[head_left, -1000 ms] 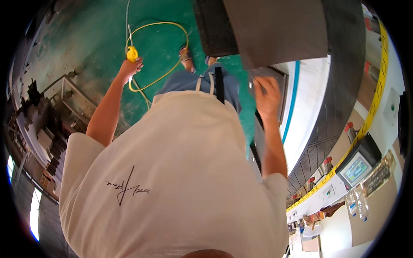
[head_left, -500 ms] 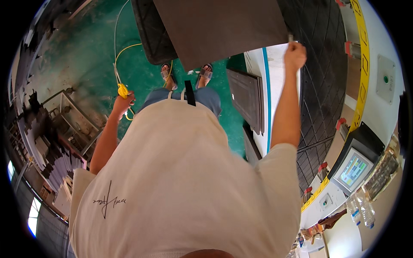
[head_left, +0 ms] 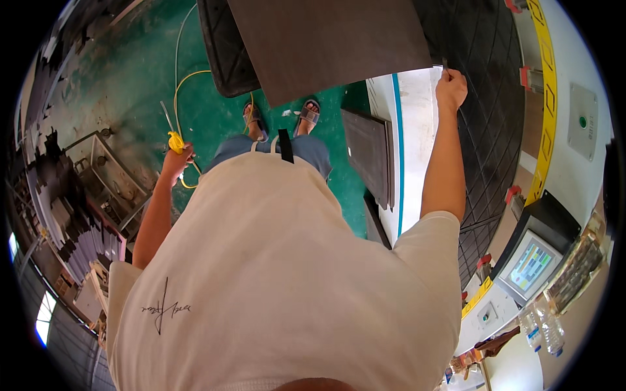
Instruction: The person picks up dark rectangular boards one by one, uses an air gun to blow dust off both sides and the edges, and places them onto a large machine bed for processing.
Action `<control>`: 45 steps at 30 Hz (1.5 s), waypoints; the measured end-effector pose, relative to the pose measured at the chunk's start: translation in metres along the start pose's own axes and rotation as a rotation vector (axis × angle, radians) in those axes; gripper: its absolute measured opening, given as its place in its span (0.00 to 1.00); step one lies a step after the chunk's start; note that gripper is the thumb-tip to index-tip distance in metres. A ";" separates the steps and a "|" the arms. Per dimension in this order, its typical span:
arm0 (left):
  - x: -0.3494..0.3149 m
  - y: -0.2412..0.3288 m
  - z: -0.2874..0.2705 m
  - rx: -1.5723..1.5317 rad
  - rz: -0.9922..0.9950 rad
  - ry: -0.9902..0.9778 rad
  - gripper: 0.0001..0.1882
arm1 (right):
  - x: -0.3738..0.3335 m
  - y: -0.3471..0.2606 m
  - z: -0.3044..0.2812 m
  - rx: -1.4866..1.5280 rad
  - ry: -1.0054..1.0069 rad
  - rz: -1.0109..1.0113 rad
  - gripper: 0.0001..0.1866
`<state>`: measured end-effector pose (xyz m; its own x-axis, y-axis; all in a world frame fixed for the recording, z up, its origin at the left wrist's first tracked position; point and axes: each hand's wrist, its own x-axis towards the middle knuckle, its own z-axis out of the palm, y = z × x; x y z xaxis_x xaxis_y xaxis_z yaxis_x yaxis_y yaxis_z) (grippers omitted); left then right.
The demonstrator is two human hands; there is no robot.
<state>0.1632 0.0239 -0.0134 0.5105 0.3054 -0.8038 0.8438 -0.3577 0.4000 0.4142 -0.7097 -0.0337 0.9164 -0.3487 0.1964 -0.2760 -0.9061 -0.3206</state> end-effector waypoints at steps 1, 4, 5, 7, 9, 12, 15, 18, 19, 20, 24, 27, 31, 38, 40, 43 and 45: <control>-0.001 -0.001 0.000 -0.033 0.004 0.012 0.15 | 0.003 -0.006 0.001 0.094 0.062 -0.092 0.06; -0.004 -0.001 0.002 -0.051 -0.027 0.025 0.15 | -0.010 -0.048 -0.004 0.226 0.021 -0.312 0.05; -0.006 -0.002 0.005 -0.044 -0.033 0.005 0.15 | -0.009 -0.034 0.008 0.156 0.059 -0.332 0.05; -0.003 -0.005 0.006 -0.009 -0.031 -0.049 0.15 | -0.004 0.007 0.010 -0.012 0.109 -0.172 0.05; -0.005 -0.016 0.008 -0.049 -0.033 -0.024 0.15 | 0.001 0.006 0.007 0.065 0.066 -0.163 0.05; -0.012 -0.031 0.011 -0.063 -0.071 -0.020 0.12 | -0.001 -0.034 -0.005 0.163 0.022 -0.305 0.05; -0.005 -0.049 0.007 -0.107 -0.141 -0.101 0.10 | -0.002 -0.034 -0.003 0.086 0.055 -0.385 0.06; 0.012 -0.062 -0.002 -0.150 -0.088 -0.084 0.12 | -0.009 -0.031 -0.001 0.040 0.063 -0.409 0.06; 0.022 -0.071 -0.008 -0.143 -0.047 -0.048 0.14 | -0.012 -0.033 0.001 0.060 0.051 -0.356 0.06; 0.024 -0.066 -0.013 0.037 0.033 -0.004 0.16 | -0.018 -0.039 0.002 0.072 0.039 -0.304 0.06; 0.044 -0.065 -0.030 0.116 0.124 0.088 0.19 | -0.066 -0.104 0.004 0.229 -0.039 -0.317 0.05; 0.065 -0.065 -0.038 0.304 0.211 0.274 0.25 | -0.136 -0.178 0.012 0.398 -0.146 -0.229 0.03; 0.071 -0.037 -0.053 0.329 0.211 0.321 0.35 | -0.256 -0.315 0.002 0.497 -0.291 -0.321 0.01; 0.033 0.049 -0.095 0.314 0.469 0.177 0.28 | -0.248 -0.355 -0.015 0.647 -0.332 -0.022 0.06; 0.012 0.087 -0.108 0.516 0.502 0.144 0.24 | -0.208 -0.349 -0.013 0.581 -0.241 -0.066 0.09; -0.022 0.124 -0.118 0.812 0.597 0.060 0.20 | -0.182 -0.336 0.009 0.634 -0.270 0.061 0.11; -0.037 0.131 -0.123 0.915 0.742 0.012 0.19 | -0.188 -0.334 0.023 0.629 -0.305 0.094 0.13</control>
<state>0.2757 0.0740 0.1226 0.8323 -0.2375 -0.5009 -0.0911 -0.9499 0.2989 0.3406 -0.3357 0.0157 0.9626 -0.2528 -0.0977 -0.2228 -0.5330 -0.8162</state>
